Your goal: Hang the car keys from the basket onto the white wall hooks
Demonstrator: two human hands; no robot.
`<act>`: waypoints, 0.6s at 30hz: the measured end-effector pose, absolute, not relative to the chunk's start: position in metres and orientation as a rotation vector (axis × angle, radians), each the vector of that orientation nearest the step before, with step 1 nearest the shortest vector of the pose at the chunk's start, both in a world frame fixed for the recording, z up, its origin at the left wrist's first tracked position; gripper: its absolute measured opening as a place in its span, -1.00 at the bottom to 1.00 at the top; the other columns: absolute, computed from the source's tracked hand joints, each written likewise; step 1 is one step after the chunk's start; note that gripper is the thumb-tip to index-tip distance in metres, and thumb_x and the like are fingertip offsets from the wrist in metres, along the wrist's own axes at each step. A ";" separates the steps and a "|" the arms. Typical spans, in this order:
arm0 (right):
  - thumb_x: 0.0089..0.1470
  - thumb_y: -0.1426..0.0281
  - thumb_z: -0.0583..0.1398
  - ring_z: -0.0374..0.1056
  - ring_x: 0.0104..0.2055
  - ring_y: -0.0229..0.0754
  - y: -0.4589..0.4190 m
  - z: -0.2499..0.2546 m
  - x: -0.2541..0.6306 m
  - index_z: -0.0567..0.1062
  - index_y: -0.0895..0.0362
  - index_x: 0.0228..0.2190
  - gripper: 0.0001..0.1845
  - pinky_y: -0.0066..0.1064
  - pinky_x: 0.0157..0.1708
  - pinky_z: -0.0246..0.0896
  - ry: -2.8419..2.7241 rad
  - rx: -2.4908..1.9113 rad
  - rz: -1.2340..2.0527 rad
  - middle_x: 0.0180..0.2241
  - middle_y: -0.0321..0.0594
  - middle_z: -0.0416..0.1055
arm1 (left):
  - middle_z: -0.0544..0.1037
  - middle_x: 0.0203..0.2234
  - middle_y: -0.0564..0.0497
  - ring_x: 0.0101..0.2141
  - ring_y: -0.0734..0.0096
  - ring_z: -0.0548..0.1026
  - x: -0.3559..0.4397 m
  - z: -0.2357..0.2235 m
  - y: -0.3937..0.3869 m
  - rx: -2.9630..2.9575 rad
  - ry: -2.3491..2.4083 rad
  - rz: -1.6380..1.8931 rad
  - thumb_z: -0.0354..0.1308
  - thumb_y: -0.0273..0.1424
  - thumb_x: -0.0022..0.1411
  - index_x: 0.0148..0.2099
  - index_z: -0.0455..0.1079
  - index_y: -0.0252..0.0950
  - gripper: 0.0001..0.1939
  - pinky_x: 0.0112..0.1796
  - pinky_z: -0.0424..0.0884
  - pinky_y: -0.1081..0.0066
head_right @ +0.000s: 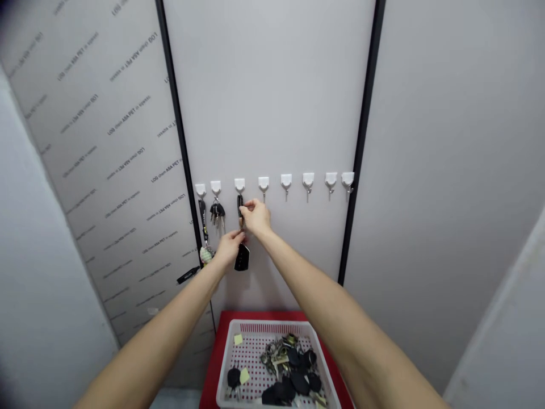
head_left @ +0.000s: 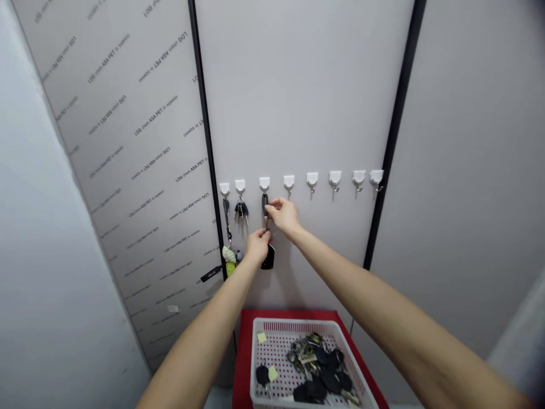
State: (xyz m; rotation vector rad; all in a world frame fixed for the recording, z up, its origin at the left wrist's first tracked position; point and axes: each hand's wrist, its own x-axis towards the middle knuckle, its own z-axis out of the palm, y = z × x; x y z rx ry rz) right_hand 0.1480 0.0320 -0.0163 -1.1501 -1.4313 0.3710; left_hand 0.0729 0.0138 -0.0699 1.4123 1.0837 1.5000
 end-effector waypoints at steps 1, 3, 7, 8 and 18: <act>-0.28 0.33 0.05 0.18 -0.54 -0.35 0.030 -0.021 0.152 0.29 0.19 -0.53 -0.81 -0.46 -0.48 0.11 -1.450 -1.146 0.341 -0.59 -0.30 0.26 | 0.33 -0.69 0.09 -0.59 0.56 0.27 0.071 -0.074 0.013 1.446 1.119 1.506 -0.02 -0.50 -0.11 -0.40 0.32 -0.40 -0.84 -0.45 0.18 0.51; -0.27 0.33 0.05 0.18 -0.52 -0.35 0.022 -0.036 0.161 0.30 0.20 -0.50 -0.79 -0.47 -0.45 0.10 -1.495 -1.128 0.313 -0.56 -0.29 0.27 | 0.39 -0.51 0.02 -0.45 0.50 0.31 0.066 -0.085 0.008 1.545 1.216 1.533 0.01 -0.53 -0.14 -0.29 0.29 -0.38 -0.74 -0.34 0.19 0.48; -0.28 0.40 0.05 0.18 -0.50 -0.36 -0.003 -0.101 0.190 0.31 0.22 -0.50 -0.81 -0.49 -0.43 0.08 -1.739 -1.162 0.451 -0.52 -0.27 0.30 | 0.31 -0.25 -0.09 -0.23 0.39 0.26 0.053 -0.116 -0.012 1.758 1.386 1.542 0.00 -0.50 -0.13 -0.14 0.19 -0.36 -0.61 -0.22 0.15 0.42; -0.28 0.42 0.04 0.18 -0.50 -0.36 -0.012 -0.122 0.197 0.32 0.22 -0.51 -0.83 -0.50 -0.44 0.08 -1.835 -1.205 0.537 -0.52 -0.26 0.30 | 0.30 -0.23 -0.09 -0.22 0.39 0.25 0.051 -0.126 -0.019 1.805 1.397 1.489 -0.01 -0.49 -0.12 -0.14 0.18 -0.36 -0.61 -0.22 0.15 0.41; -0.31 0.52 0.01 0.21 -0.28 -0.15 -0.060 -0.234 0.232 0.40 0.17 -0.43 -0.71 -0.44 -0.35 0.01 -2.608 -1.733 0.259 -0.38 -0.09 0.36 | 0.35 -0.29 -0.16 -0.24 0.25 0.26 0.085 -0.247 -0.067 2.220 1.399 0.478 -0.01 -0.53 -0.17 -0.26 0.27 -0.36 -0.69 -0.23 0.12 0.35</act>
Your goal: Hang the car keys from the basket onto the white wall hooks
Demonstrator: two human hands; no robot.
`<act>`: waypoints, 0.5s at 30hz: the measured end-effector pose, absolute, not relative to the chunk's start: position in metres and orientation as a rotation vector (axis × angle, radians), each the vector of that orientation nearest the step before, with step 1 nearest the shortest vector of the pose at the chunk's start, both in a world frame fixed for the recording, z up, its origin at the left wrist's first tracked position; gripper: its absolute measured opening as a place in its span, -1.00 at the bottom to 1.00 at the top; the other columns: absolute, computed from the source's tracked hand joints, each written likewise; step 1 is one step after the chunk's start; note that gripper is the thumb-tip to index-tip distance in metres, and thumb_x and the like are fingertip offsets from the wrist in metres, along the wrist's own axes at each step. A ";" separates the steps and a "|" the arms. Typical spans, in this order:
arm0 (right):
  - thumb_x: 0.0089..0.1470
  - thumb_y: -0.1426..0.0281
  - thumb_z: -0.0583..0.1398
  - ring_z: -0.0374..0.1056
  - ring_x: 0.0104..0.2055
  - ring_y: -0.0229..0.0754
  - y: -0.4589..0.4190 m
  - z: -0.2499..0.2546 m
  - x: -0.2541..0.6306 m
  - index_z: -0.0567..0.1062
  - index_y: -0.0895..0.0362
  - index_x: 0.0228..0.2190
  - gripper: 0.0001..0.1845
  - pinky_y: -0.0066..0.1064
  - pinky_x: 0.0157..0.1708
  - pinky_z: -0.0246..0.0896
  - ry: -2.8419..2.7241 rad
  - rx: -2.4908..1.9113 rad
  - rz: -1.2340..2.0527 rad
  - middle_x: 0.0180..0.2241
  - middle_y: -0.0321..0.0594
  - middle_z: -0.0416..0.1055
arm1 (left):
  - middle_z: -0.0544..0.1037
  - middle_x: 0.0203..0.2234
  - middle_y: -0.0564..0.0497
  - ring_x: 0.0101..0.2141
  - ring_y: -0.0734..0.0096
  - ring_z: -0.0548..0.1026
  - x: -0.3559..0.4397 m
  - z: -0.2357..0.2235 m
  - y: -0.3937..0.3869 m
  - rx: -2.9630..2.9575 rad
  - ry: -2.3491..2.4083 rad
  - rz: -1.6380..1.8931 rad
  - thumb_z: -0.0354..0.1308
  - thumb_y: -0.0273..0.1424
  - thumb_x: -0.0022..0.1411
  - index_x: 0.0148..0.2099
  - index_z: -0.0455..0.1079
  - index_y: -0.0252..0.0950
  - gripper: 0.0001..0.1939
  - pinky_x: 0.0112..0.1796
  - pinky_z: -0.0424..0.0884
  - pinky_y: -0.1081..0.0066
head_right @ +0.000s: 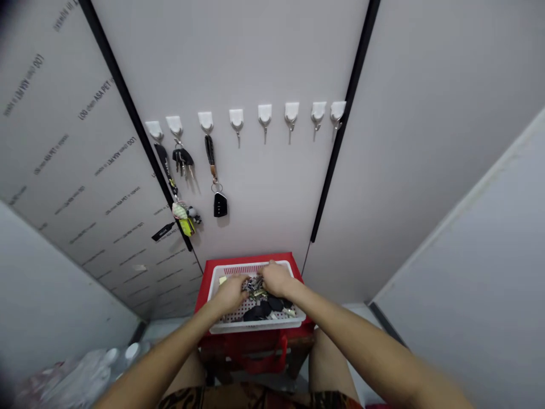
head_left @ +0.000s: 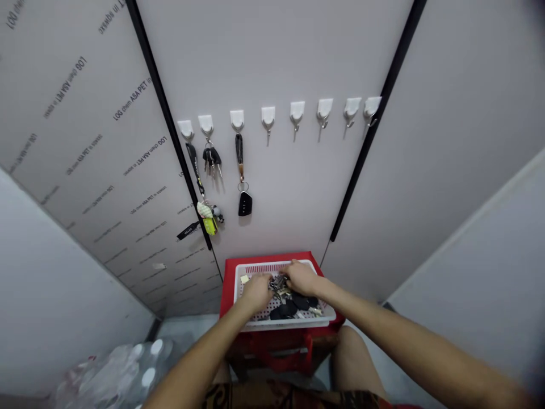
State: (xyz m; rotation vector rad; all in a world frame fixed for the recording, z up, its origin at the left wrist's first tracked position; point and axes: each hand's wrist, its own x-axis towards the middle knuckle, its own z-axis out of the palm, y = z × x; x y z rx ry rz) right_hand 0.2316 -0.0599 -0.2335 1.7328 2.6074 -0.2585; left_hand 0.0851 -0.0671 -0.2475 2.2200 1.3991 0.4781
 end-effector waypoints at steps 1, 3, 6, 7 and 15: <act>-0.30 0.52 0.01 0.22 -0.29 -0.15 -0.061 -0.234 0.230 0.40 0.17 -0.43 -0.71 -0.44 -0.35 0.01 2.594 1.721 -0.247 -0.38 -0.08 0.36 | 0.35 -0.30 -0.17 -0.23 0.24 0.26 0.089 -0.253 -0.068 2.245 1.412 0.461 -0.02 -0.54 -0.17 -0.27 0.27 -0.37 -0.70 -0.24 0.11 0.35; -0.28 0.51 -0.01 0.23 -0.32 -0.16 -0.062 -0.233 0.228 0.40 0.16 -0.45 -0.73 -0.46 -0.38 0.01 2.587 1.700 -0.271 -0.41 -0.10 0.37 | 0.36 -0.32 -0.16 -0.26 0.26 0.27 0.093 -0.260 -0.068 2.256 1.426 0.468 -0.03 -0.55 -0.18 -0.30 0.27 -0.36 -0.72 -0.27 0.12 0.38; -0.25 0.49 -0.03 0.25 -0.38 -0.19 -0.064 -0.234 0.229 0.41 0.14 -0.49 -0.74 -0.48 -0.44 0.01 2.601 1.687 -0.329 -0.47 -0.15 0.38 | 0.38 -0.48 -0.04 -0.39 0.35 0.31 0.092 -0.263 -0.065 2.128 1.426 0.494 0.03 -0.54 -0.23 -0.38 0.27 -0.32 -0.77 -0.38 0.14 0.44; -0.25 0.50 -0.04 0.25 -0.38 -0.20 -0.065 -0.235 0.230 0.41 0.14 -0.49 -0.74 -0.48 -0.44 0.01 2.607 1.687 -0.339 -0.47 -0.16 0.38 | 0.37 -0.57 0.02 -0.45 0.40 0.31 0.090 -0.264 -0.063 2.048 1.421 0.510 0.05 -0.55 -0.26 -0.43 0.26 -0.31 -0.78 -0.42 0.13 0.47; -0.33 0.53 0.00 0.23 -0.35 -0.18 -0.066 -0.230 0.231 0.37 0.11 -0.33 -0.59 -0.46 -0.41 0.03 2.685 1.720 -0.444 -0.41 -0.17 0.36 | 0.18 -0.75 0.20 -0.65 0.63 0.16 0.084 -0.253 -0.057 1.765 1.287 0.688 -0.10 -0.67 -0.21 -0.52 0.16 -0.34 -0.84 -0.59 0.07 0.61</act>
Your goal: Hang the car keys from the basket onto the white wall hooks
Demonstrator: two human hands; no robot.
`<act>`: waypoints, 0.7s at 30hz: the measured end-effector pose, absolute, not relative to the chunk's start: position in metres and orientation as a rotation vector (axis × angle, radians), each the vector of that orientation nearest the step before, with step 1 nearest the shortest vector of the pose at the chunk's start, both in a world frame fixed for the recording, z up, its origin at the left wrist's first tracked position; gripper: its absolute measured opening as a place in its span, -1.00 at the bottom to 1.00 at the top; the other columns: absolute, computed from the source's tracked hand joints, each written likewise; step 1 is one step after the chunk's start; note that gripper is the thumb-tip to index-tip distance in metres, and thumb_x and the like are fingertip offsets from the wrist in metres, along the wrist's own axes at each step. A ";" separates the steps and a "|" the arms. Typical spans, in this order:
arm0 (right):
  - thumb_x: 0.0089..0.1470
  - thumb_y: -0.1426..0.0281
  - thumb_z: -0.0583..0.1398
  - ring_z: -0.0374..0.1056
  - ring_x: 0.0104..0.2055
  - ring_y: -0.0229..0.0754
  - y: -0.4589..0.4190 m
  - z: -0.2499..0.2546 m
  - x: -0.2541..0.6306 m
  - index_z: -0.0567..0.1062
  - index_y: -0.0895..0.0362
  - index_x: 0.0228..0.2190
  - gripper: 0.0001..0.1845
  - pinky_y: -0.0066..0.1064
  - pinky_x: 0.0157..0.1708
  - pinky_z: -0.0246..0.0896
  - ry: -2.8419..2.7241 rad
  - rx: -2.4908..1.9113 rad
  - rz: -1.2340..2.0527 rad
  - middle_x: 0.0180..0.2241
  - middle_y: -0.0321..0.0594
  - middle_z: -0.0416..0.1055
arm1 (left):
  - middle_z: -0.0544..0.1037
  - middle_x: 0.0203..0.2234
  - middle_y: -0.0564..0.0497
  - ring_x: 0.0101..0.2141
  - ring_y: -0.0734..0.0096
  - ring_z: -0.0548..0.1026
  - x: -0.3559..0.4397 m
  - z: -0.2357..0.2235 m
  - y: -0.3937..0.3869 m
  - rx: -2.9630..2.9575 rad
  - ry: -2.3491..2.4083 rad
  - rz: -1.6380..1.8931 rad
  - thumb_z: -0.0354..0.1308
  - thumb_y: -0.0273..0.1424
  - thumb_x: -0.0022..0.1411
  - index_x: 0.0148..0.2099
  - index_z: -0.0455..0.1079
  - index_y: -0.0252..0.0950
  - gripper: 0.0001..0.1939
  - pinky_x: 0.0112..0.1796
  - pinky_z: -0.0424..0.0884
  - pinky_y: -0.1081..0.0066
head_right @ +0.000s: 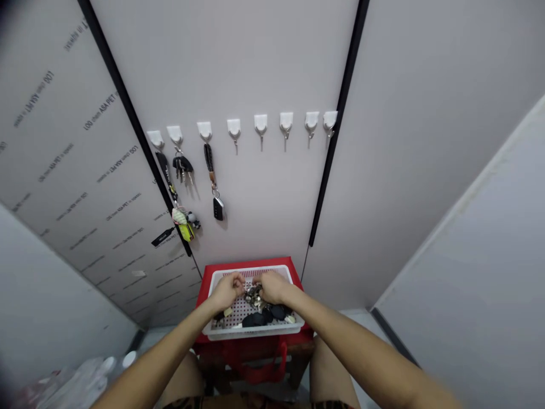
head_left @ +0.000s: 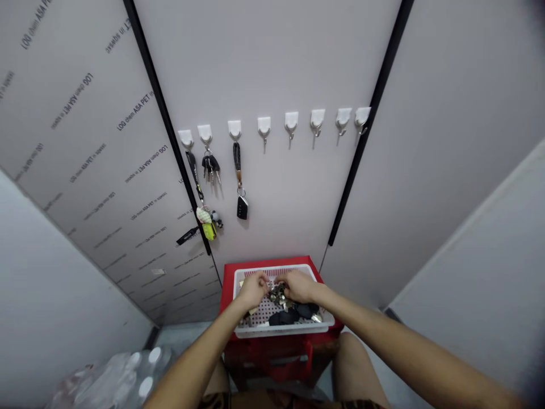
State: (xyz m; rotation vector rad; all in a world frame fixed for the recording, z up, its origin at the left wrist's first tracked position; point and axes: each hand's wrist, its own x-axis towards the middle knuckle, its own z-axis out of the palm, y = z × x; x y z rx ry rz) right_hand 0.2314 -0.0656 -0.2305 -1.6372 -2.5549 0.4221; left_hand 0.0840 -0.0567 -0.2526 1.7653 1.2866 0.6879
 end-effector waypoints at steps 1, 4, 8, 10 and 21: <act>-0.33 0.53 0.00 0.22 -0.35 -0.20 -0.065 -0.228 0.230 0.36 0.12 -0.32 -0.59 -0.46 -0.39 0.03 -2.521 -1.558 0.450 -0.41 -0.18 0.35 | 0.17 -0.74 0.19 -0.64 0.64 0.16 0.084 -0.245 -0.056 1.756 1.234 0.736 -0.09 -0.66 -0.20 -0.52 0.15 -0.34 -0.85 -0.58 0.08 0.61; -0.29 0.51 0.01 0.19 -0.38 -0.27 -0.065 -0.222 0.225 0.38 0.16 -0.38 -0.68 -0.50 -0.38 0.04 -2.392 -1.283 0.683 -0.43 -0.24 0.33 | 0.19 -0.70 0.18 -0.61 0.64 0.17 0.081 -0.221 -0.052 1.766 1.092 0.820 -0.08 -0.63 -0.19 -0.53 0.14 -0.33 -0.88 -0.55 0.09 0.61; -0.19 0.37 0.00 0.11 -0.59 -0.38 -0.061 -0.213 0.220 0.39 0.23 -0.56 -0.78 -0.56 -0.57 0.02 -2.128 -1.191 1.065 -0.64 -0.34 0.26 | 0.18 -0.70 0.18 -0.62 0.65 0.14 0.073 -0.195 -0.046 1.766 0.988 0.818 -0.08 -0.62 -0.19 -0.52 0.12 -0.33 -0.88 -0.55 0.08 0.60; -0.18 0.33 0.01 0.08 -0.62 -0.40 -0.059 -0.208 0.216 0.38 0.23 -0.57 -0.76 -0.56 -0.59 0.01 -2.000 -1.181 1.098 -0.67 -0.35 0.24 | 0.16 -0.70 0.19 -0.62 0.66 0.13 0.069 -0.185 -0.044 1.749 0.938 0.844 -0.06 -0.59 -0.18 -0.52 0.11 -0.33 -0.90 -0.55 0.07 0.60; -0.24 0.34 0.06 0.11 -0.62 -0.39 -0.054 -0.152 0.219 0.36 0.23 -0.59 -0.80 -0.54 -0.58 0.03 -1.871 -1.239 0.918 -0.69 -0.34 0.24 | 0.16 -0.67 0.18 -0.62 0.66 0.14 0.059 -0.147 -0.035 1.652 0.862 0.937 -0.01 -0.55 -0.20 -0.50 0.10 -0.33 -0.88 -0.56 0.07 0.59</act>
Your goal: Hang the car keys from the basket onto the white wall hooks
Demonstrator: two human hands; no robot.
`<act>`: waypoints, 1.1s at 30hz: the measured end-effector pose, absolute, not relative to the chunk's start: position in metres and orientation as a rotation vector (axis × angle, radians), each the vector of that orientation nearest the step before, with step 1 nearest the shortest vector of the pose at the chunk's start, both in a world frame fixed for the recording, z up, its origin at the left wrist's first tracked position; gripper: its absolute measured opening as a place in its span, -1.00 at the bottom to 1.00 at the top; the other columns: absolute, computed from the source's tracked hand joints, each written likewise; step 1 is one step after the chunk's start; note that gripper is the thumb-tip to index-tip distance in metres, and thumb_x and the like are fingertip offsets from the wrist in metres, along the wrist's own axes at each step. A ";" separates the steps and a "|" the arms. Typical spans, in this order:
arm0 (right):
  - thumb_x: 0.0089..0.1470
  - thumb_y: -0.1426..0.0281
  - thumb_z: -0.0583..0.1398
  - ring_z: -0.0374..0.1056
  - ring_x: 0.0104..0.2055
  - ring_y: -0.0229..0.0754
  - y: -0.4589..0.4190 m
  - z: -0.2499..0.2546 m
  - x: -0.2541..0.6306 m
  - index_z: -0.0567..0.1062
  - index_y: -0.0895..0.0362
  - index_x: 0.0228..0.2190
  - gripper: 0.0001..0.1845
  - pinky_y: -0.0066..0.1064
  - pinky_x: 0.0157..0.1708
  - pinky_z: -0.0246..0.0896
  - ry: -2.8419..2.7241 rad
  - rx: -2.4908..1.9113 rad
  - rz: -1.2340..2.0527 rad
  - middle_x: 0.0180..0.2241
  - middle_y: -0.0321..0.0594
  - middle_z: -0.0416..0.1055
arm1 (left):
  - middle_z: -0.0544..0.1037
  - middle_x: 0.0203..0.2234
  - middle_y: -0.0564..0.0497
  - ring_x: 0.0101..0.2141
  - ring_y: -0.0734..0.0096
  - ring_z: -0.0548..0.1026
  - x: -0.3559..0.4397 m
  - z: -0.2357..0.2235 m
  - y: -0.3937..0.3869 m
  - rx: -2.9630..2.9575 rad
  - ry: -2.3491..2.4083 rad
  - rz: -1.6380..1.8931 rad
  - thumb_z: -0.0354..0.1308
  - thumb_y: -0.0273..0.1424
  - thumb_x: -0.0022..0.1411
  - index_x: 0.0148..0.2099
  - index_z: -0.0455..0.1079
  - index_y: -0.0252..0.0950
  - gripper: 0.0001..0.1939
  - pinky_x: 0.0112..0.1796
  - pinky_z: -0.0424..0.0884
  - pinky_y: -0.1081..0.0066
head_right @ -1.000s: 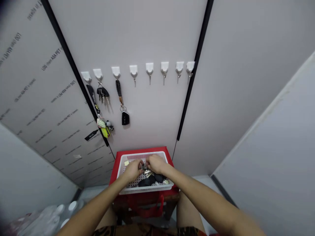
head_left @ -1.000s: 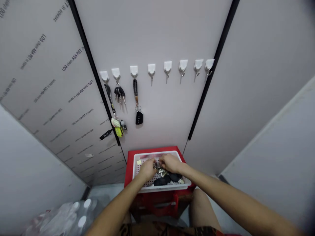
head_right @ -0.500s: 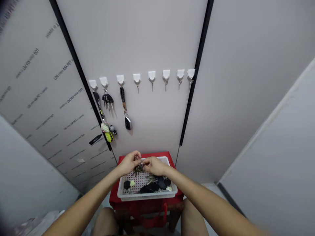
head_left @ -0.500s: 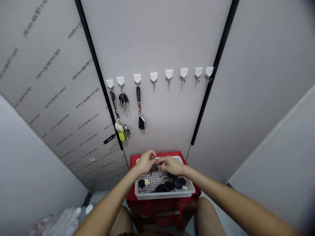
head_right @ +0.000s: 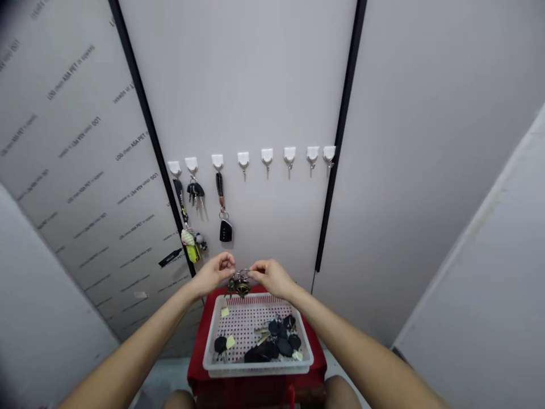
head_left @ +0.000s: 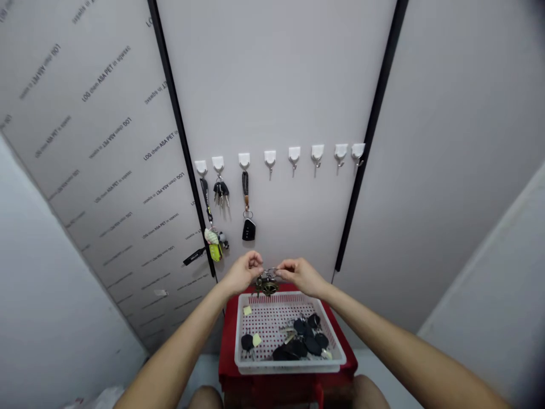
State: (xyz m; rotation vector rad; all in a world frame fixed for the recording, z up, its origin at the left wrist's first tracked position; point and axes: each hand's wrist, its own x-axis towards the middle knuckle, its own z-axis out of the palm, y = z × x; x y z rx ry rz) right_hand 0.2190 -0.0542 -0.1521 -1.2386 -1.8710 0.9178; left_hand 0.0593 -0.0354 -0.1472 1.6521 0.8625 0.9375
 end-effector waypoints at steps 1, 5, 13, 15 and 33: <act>-0.24 0.34 0.05 0.11 -0.63 -0.39 -0.054 -0.145 0.220 0.35 0.23 -0.60 -0.81 -0.54 -0.59 0.02 -1.860 -1.245 0.900 -0.70 -0.35 0.23 | 0.16 -0.68 0.18 -0.62 0.66 0.13 0.060 -0.145 -0.035 1.645 0.878 0.932 -0.01 -0.55 -0.19 -0.51 0.11 -0.33 -0.88 -0.57 0.06 0.59; -0.23 0.37 0.05 0.13 -0.65 -0.40 -0.052 -0.116 0.217 0.31 0.22 -0.63 -0.85 -0.54 -0.58 0.06 -1.806 -1.162 0.905 -0.72 -0.36 0.21 | 0.22 -0.64 0.14 -0.58 0.63 0.18 0.065 -0.134 -0.037 1.712 0.925 0.986 0.00 -0.52 -0.17 -0.50 0.17 -0.36 -0.93 -0.51 0.12 0.56; -0.31 0.37 0.10 0.18 -0.66 -0.42 -0.026 -0.051 0.210 0.28 0.22 -0.65 -0.85 -0.50 -0.55 0.16 -1.350 -0.947 0.842 -0.71 -0.40 0.20 | 0.33 -0.31 -0.03 -0.29 0.48 0.28 0.089 -0.090 -0.033 1.908 0.957 1.452 -0.09 -0.54 -0.08 -0.22 0.18 -0.33 -0.71 -0.28 0.21 0.45; -0.32 0.38 0.11 0.19 -0.66 -0.43 -0.019 -0.034 0.207 0.28 0.22 -0.65 -0.86 -0.50 -0.55 0.17 -1.284 -0.865 0.819 -0.70 -0.41 0.21 | 0.32 -0.25 -0.04 -0.23 0.44 0.26 0.093 -0.074 -0.029 2.038 0.974 1.501 -0.11 -0.55 -0.07 -0.17 0.18 -0.31 -0.67 -0.24 0.19 0.41; -0.25 0.55 0.00 0.22 -0.60 -0.39 0.025 -0.007 0.203 0.30 0.20 -0.51 -0.85 -0.49 -0.56 0.16 -1.214 -1.039 0.481 -0.58 -0.30 0.28 | 0.31 -0.21 -0.10 -0.19 0.38 0.24 0.094 -0.055 -0.011 2.154 1.237 1.500 -0.12 -0.57 -0.08 -0.12 0.18 -0.40 -0.62 -0.17 0.16 0.36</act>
